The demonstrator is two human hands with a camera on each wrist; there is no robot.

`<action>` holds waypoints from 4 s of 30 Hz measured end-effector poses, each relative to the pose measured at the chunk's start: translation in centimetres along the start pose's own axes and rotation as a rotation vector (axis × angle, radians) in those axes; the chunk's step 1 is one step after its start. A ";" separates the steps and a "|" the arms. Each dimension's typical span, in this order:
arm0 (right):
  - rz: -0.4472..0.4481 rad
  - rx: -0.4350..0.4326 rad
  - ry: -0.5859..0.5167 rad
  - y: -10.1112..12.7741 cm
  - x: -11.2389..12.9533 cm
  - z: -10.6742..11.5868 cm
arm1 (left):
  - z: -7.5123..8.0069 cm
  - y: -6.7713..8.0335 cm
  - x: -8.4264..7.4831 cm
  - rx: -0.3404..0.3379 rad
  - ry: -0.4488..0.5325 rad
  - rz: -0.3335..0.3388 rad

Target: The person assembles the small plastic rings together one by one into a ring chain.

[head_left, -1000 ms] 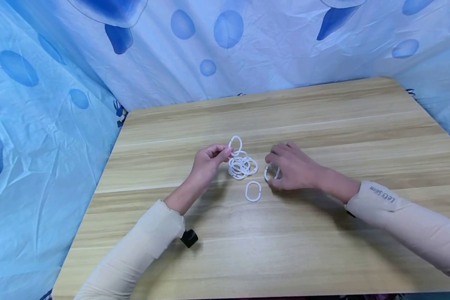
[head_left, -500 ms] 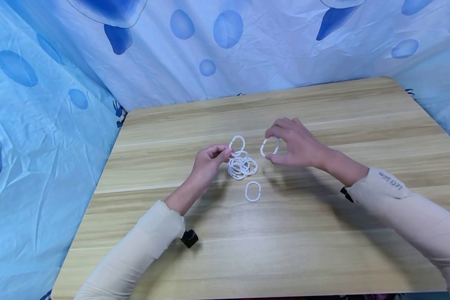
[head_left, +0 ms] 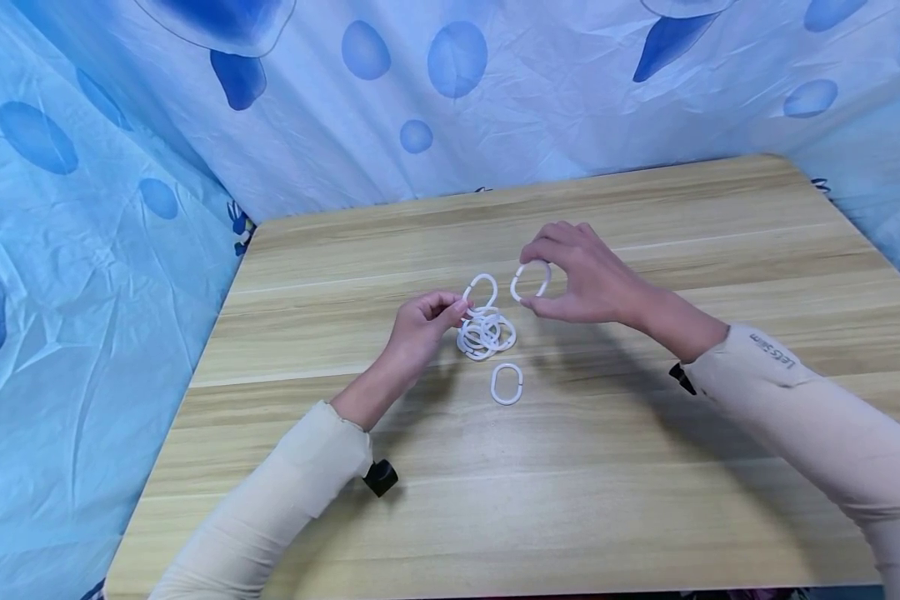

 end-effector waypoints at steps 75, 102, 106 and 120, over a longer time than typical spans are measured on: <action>0.196 -0.008 -0.129 -1.6 2.3 -3.1 | 0.0 -0.5 -0.3 0.176 0.076 0.037; 0.069 0.026 -0.034 0.0 1.4 -2.4 | 0.3 -0.7 -0.3 -0.023 0.108 0.051; 0.041 0.060 -0.030 0.8 1.1 -2.0 | 0.6 -0.9 -0.5 -0.047 0.094 0.031; -0.067 0.422 -0.066 4.0 1.6 -2.9 | 0.5 -1.1 -0.6 -0.131 0.144 0.011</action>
Point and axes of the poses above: each hand's wrist, its own y-axis away from the middle knuckle, its own z-axis out of the back of the hand, x = y × z, the point moved 1 cm from there along -y, towards the middle knuckle, and after that the axes turned 15 degrees about -x, right-handed, at the moved point
